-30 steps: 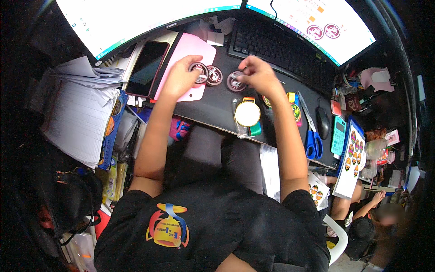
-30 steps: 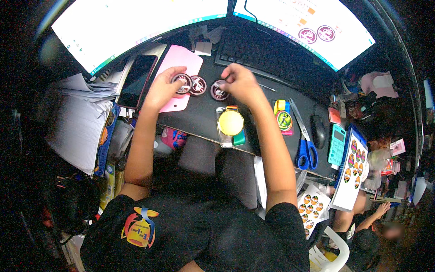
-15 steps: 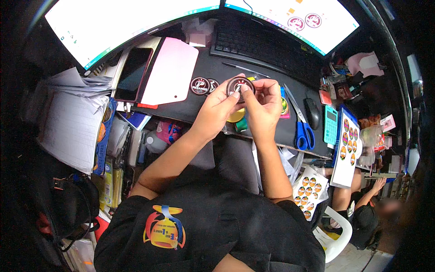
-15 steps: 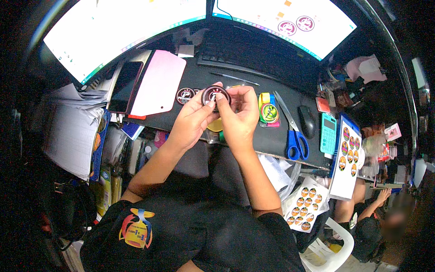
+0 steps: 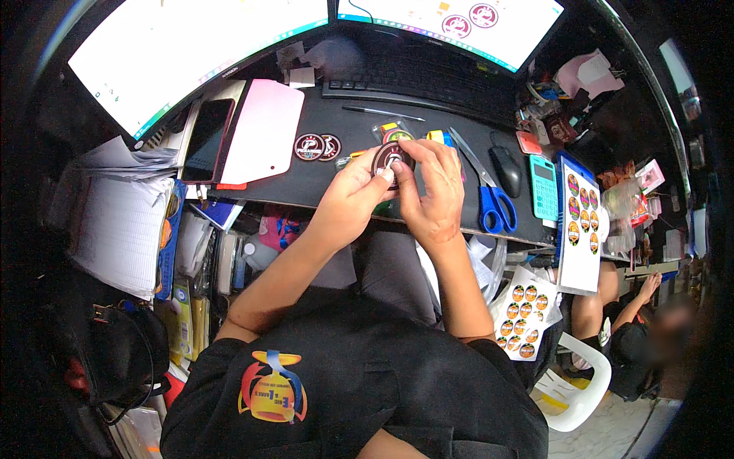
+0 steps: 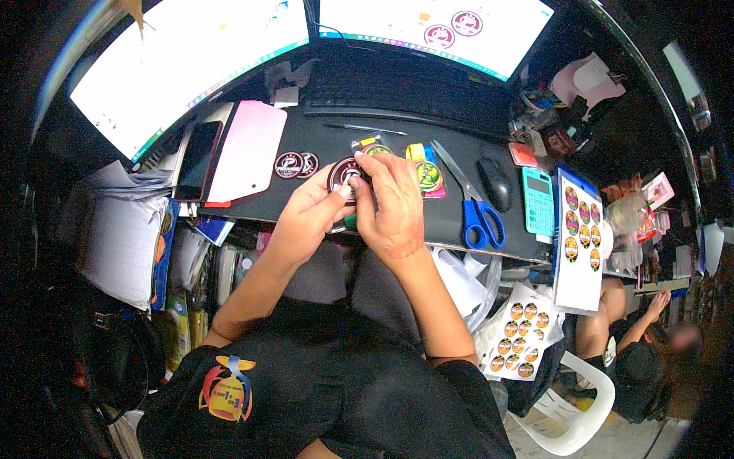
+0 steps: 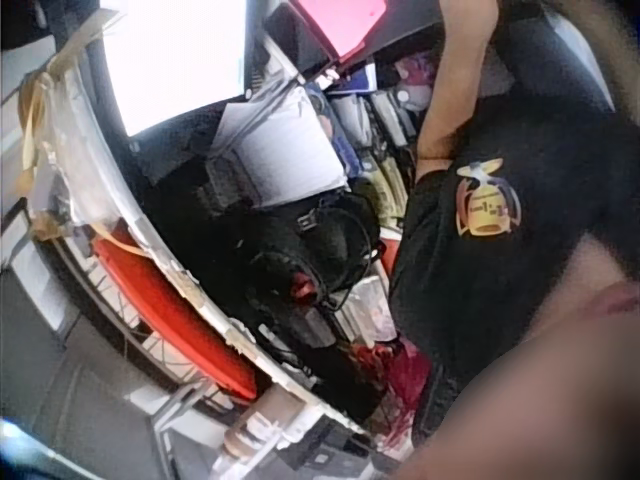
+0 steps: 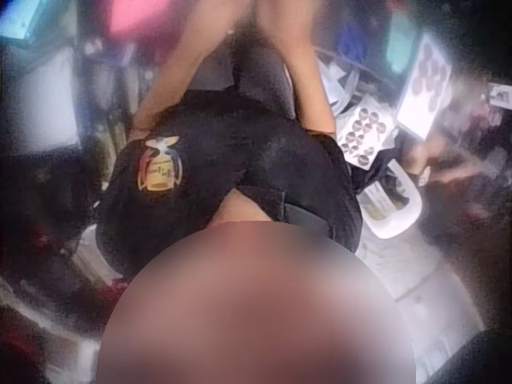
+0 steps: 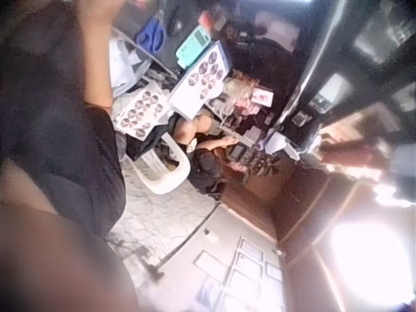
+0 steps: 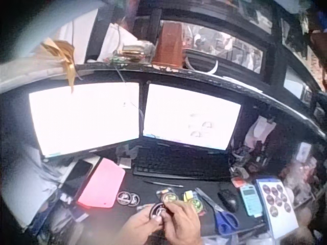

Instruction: The person cuts a circular sticker from a sheet, places it on a medal, and then attaches a ribbon to the medal. They repeat this process for multiple medals, arranging them on the desk.

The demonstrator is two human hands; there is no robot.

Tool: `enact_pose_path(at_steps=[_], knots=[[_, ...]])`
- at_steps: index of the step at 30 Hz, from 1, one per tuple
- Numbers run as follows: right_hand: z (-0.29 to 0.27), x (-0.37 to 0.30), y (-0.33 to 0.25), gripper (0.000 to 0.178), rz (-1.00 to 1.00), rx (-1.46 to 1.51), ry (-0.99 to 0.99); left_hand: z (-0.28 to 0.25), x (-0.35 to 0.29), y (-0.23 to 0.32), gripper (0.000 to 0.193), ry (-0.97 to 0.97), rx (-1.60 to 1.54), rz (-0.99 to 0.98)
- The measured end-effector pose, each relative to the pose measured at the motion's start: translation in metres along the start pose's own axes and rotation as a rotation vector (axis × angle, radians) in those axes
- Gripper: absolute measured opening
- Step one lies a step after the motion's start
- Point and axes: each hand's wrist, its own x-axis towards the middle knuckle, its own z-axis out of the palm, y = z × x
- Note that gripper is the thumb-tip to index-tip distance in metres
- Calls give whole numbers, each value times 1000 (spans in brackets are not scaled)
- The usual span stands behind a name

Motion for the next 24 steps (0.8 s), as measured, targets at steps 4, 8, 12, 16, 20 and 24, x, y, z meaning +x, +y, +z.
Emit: enact_pose_path(at_steps=[4,8,12,16,20,24], knots=[[-9,-2,0,30,-2,13,19,10,-1,1,37,-9,10,9],[-15,-6,0,28,-7,16,56,17,-4,1,36,-3,39,14],[-20,-8,0,27,-12,-2,89,22,-5,1,38,2,74,-12],[-23,-10,2,27,-18,-2,107,26,-4,3,38,-2,96,-24],[-24,-10,2,28,-27,-1,104,30,-5,5,36,-7,131,7],[-24,-8,0,30,-28,28,114,32,-7,9,35,1,176,17]])
